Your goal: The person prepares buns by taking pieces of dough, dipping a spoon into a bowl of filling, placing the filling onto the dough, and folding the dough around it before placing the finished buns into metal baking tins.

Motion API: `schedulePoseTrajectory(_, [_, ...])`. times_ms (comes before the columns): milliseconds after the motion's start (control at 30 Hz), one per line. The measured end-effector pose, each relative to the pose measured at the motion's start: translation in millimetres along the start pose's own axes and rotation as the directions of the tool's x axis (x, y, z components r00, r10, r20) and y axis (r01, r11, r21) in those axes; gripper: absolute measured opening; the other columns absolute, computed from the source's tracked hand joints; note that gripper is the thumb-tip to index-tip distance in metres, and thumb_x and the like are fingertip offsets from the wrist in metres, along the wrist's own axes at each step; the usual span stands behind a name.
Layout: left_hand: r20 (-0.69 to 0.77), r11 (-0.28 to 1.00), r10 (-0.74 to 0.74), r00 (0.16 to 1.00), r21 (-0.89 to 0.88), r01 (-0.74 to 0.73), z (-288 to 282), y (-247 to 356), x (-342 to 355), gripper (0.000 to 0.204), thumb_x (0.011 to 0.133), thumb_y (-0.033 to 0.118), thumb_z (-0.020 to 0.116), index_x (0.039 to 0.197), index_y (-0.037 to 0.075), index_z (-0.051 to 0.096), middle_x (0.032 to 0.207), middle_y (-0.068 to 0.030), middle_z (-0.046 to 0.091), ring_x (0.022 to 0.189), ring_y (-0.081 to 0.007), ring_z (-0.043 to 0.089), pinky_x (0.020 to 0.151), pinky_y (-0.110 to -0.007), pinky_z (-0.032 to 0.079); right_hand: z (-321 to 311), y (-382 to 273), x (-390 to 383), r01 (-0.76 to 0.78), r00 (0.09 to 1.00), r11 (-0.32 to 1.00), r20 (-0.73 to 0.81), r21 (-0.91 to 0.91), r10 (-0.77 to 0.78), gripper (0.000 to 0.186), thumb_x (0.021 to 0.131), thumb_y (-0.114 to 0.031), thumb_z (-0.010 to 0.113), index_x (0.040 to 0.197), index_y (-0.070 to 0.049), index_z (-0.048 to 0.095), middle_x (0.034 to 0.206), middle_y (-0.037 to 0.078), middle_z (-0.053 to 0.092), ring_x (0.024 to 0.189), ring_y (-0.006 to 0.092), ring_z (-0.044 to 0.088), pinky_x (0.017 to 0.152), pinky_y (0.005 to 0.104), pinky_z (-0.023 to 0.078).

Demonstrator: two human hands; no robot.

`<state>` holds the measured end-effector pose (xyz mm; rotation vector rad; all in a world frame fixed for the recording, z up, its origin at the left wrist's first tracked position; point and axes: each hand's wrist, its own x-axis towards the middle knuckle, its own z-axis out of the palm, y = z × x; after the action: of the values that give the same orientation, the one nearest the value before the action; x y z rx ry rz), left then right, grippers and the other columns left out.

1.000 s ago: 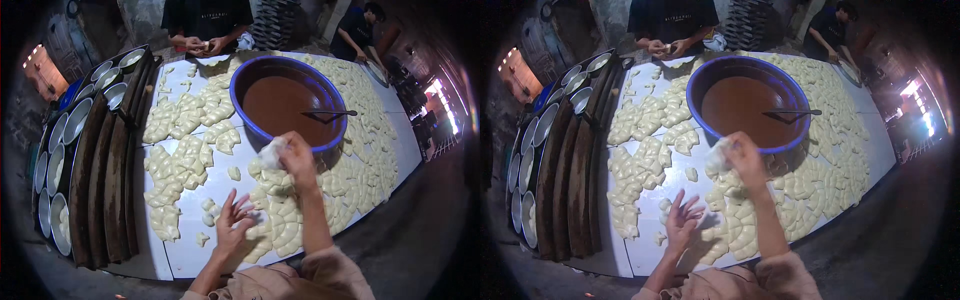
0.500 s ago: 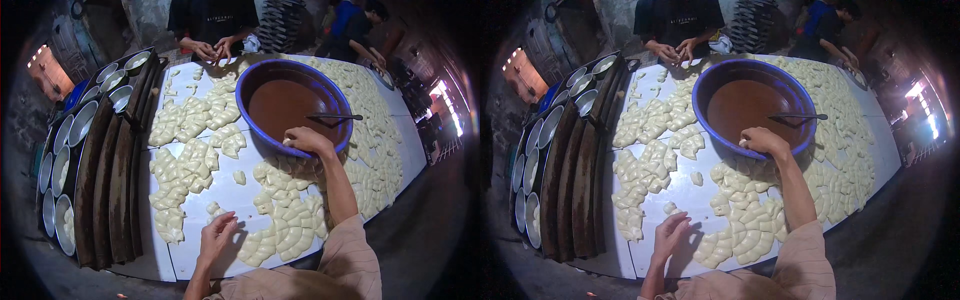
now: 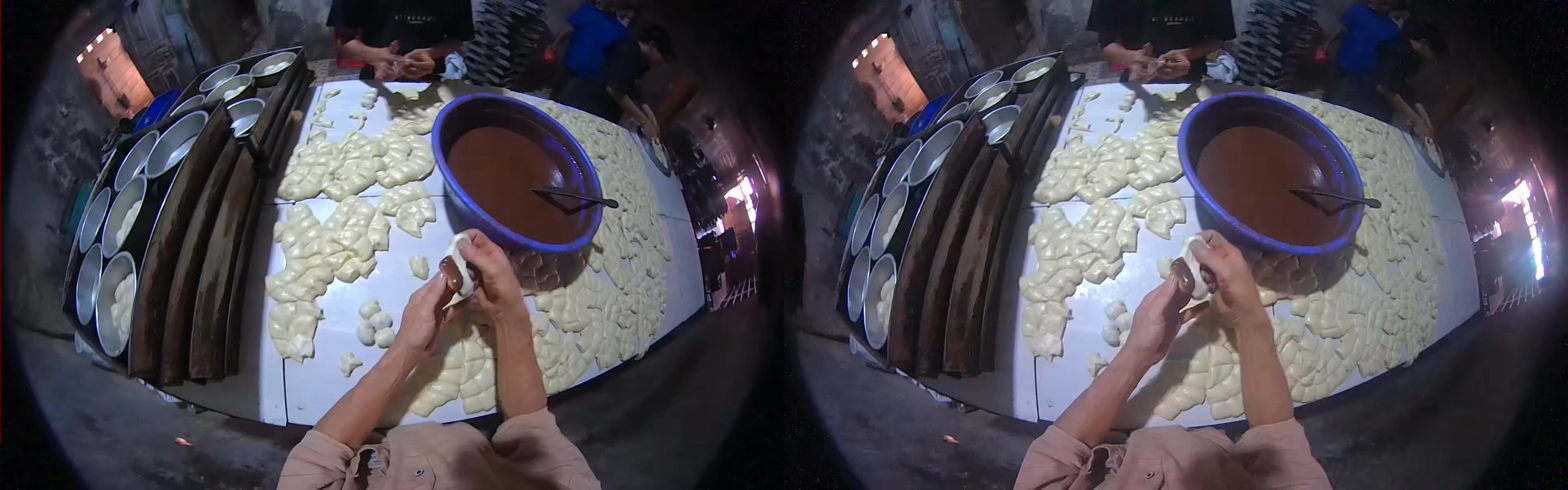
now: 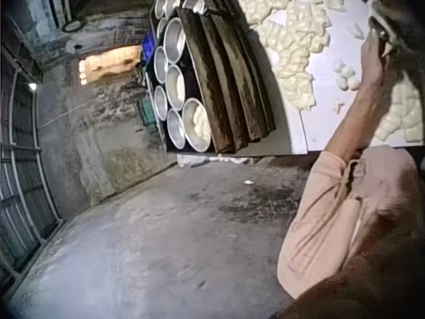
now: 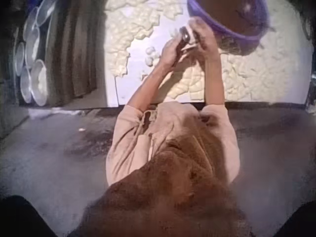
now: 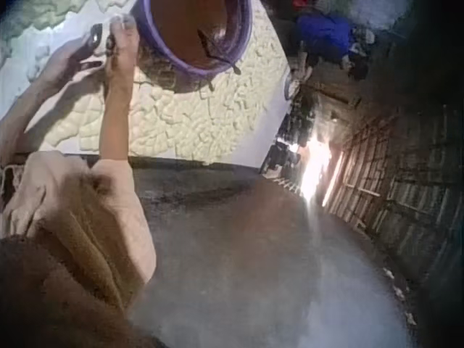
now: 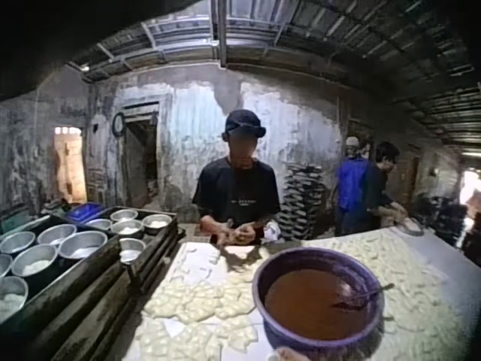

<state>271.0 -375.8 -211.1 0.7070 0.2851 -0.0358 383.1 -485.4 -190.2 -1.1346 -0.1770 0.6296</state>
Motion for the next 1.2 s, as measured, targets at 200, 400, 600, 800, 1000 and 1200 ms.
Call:
schedulePoseTrajectory(200, [-0.241,0.988,0.157,0.958,0.038,-0.153,-43,4,-23,0.028,0.101,0.026,0.062,0.112,0.001,0.066,0.096,-0.0043,0.069,0.085,-0.0132,0.068,0.085,-0.032,0.057,22,30,-27,-0.078,0.997,0.992,0.028,0.101,0.076,0.021,0.089,-0.008,0.064,0.109,-0.009,0.059,0.086,-0.005,0.058,0.076,0.0025,0.055,0.069,0.0215,0.045])
schedulePoseTrajectory(400, [-0.39,0.965,0.246,0.887,0.189,-0.184,-53,20,-31,0.03,0.095,0.014,0.07,0.118,-0.005,0.068,0.1,-0.0087,0.072,0.083,-0.0113,0.067,0.076,-0.025,0.058,47,67,-41,0.405,0.901,0.653,0.155,-0.64,-0.406,0.051,0.08,-0.003,0.077,0.127,-0.002,0.059,0.142,0.015,0.045,0.115,0.0222,0.06,0.09,0.0333,0.054])
schedulePoseTrajectory(600, [-0.299,0.798,0.537,0.789,0.485,-0.358,-60,14,-19,0.026,0.089,0.012,0.076,0.109,-0.005,0.071,0.114,-0.0112,0.069,0.093,-0.0127,0.066,0.076,-0.025,0.055,67,75,-37,0.436,0.784,0.4,0.122,-0.806,-0.609,0.019,0.087,-0.005,0.07,0.107,-0.005,0.072,0.1,0.012,0.065,0.086,0.0254,0.067,0.074,0.0355,0.054])
schedulePoseTrajectory(800, [-0.288,0.917,0.256,0.923,0.374,-0.138,-50,53,-33,0.034,0.094,0.015,0.071,0.122,-0.003,0.066,0.102,-0.0068,0.071,0.088,-0.012,0.067,0.075,-0.027,0.057,67,77,-33,0.28,0.943,0.803,-0.007,-0.527,-0.333,0.014,0.091,-0.01,0.07,0.1,0.001,0.072,0.087,0.006,0.07,0.077,0.0111,0.064,0.067,0.0266,0.05])
schedulePoseTrajectory(1000, [-0.237,0.918,0.145,0.961,0.395,-0.041,-56,56,-42,0.031,0.095,0.023,0.07,0.117,0.001,0.07,0.096,-0.0048,0.071,0.077,-0.0106,0.067,0.063,-0.025,0.056,60,72,-45,0.118,0.993,0.94,0.023,-0.319,-0.117,0.012,0.093,-0.012,0.071,0.094,-0.001,0.071,0.088,-0.001,0.068,0.082,0.0056,0.059,0.075,0.0231,0.048])
schedulePoseTrajectory(1200, [-0.276,0.841,0.19,0.942,0.54,-0.011,-85,72,-36,0.032,0.096,0.029,0.066,0.112,0.001,0.07,0.088,-0.0015,0.067,0.074,-0.009,0.063,0.065,-0.026,0.057,64,65,-55,0.412,0.901,0.748,0.353,-0.52,-0.251,0.049,0.084,-0.004,0.076,0.132,-0.006,0.062,0.116,0.006,0.065,0.089,0.0127,0.061,0.078,0.0272,0.05])
